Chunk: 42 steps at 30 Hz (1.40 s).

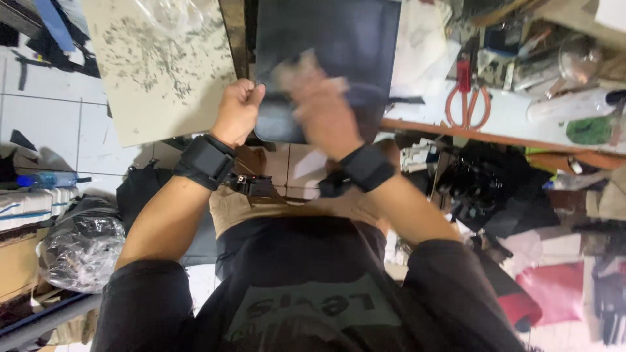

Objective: The person cleans and finishes a black leather bag using a cloth and cleaning liquid.

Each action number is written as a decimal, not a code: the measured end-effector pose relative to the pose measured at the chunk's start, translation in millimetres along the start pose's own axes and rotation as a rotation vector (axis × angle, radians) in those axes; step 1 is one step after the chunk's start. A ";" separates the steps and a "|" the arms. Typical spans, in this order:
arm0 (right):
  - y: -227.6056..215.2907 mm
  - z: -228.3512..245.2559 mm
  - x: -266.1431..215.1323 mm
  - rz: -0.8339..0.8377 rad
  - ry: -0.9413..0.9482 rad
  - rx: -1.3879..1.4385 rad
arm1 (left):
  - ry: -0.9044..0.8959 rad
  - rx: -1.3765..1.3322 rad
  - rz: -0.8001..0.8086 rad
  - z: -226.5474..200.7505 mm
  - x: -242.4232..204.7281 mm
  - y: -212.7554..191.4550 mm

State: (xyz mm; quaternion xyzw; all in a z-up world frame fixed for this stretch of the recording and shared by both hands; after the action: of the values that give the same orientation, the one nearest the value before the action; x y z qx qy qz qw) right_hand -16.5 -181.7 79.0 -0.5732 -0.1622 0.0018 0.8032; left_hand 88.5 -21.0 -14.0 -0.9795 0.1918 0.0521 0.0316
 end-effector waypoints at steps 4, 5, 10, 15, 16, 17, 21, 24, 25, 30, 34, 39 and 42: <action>-10.3 -22.3 10.2 0.002 0.196 -0.080 | 0.053 -0.161 0.046 26.1 5.0 3.6; -14.8 -6.4 19.7 -0.048 0.140 -0.029 | 0.063 -0.191 0.059 32.6 9.2 4.1; 28.2 43.8 47.9 0.019 -0.025 0.017 | -0.172 -0.559 0.042 -18.6 -10.7 4.4; -30.4 -47.1 6.4 -0.035 0.152 -0.192 | 0.141 -0.287 0.068 13.4 -5.1 2.2; -29.3 -57.9 12.0 -0.032 0.141 -0.198 | 0.147 -0.296 0.059 8.0 -1.7 4.6; -30.7 -71.0 12.0 -0.092 0.204 -0.196 | 0.161 -0.265 0.083 3.8 -1.9 8.4; 13.3 -52.5 33.4 0.021 0.170 -0.219 | 0.236 0.073 0.010 1.1 2.1 10.1; 15.2 26.7 58.8 -0.006 -0.090 -0.074 | 0.190 -0.059 0.062 -6.2 0.4 10.0; 10.6 19.9 64.0 -0.009 -0.098 -0.074 | 0.195 -0.058 0.055 -7.3 0.9 9.0; -2.9 -47.1 93.4 0.061 0.197 -0.115 | 0.203 0.052 0.050 -14.1 -2.9 8.1; 19.0 -34.3 107.7 -0.003 0.063 -0.304 | 0.229 0.176 0.030 -14.5 1.6 7.3; 52.3 -24.0 153.5 0.246 -0.088 -0.266 | 0.300 0.235 -0.041 -11.0 -3.0 8.4; 47.2 -57.7 171.6 0.179 0.118 -0.165 | 0.254 0.187 -0.074 4.6 -1.6 11.5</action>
State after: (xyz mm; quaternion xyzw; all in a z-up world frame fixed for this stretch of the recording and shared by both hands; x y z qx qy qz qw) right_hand 169.9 -186.2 63.2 -0.6487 -0.0624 0.0262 0.7580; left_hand 82.3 -30.7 -18.9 -0.9774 0.1623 -0.0913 0.0999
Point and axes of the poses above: each hand's wrist, its own x-axis towards the middle knuckle, its own y-axis out of the palm, z = x × y, the point moved 7 cm from there along x, towards the middle knuckle, and after that the axes turned 4 degrees about y, right-handed, at the moved point
